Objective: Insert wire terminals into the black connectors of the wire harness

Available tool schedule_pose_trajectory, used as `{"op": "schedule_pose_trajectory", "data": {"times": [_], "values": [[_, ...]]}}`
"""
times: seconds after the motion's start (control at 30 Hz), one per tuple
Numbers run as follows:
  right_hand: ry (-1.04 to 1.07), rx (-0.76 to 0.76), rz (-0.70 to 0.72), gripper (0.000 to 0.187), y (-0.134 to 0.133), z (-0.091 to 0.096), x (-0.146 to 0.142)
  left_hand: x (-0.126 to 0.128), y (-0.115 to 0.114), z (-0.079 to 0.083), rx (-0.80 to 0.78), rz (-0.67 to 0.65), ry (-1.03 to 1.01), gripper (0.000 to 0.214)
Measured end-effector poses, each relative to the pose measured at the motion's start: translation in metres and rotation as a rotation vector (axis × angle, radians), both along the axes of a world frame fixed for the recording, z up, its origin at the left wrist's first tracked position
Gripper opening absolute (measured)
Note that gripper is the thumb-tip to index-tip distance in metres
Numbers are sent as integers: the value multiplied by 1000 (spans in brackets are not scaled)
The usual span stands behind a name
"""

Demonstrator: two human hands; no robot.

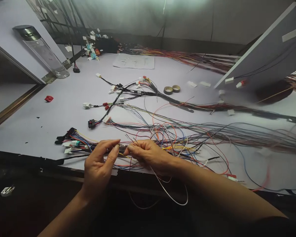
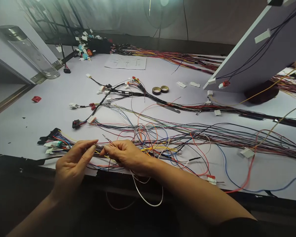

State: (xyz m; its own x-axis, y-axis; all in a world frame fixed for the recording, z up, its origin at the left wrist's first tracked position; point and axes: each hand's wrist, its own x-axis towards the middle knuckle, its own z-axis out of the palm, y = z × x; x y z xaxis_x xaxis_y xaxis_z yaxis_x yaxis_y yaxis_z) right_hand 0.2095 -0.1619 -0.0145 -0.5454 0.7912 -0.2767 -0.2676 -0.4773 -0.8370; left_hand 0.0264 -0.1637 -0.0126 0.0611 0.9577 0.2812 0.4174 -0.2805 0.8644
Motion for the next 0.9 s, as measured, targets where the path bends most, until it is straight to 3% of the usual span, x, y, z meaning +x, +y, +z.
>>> {"op": "schedule_pose_trajectory", "data": {"times": [0.23,0.53,0.9], "values": [[-149,168,7,37,1,-3,-1,-1,-2,-7,-10,-130,-116,15],[-234,400,-29,48,2,-2,-6,1,-5,-10,-17,-137,-178,17],[-271,362,-169,35,-7,-3,-10,-1,-10,-7,-11,-110,-155,15]]}}
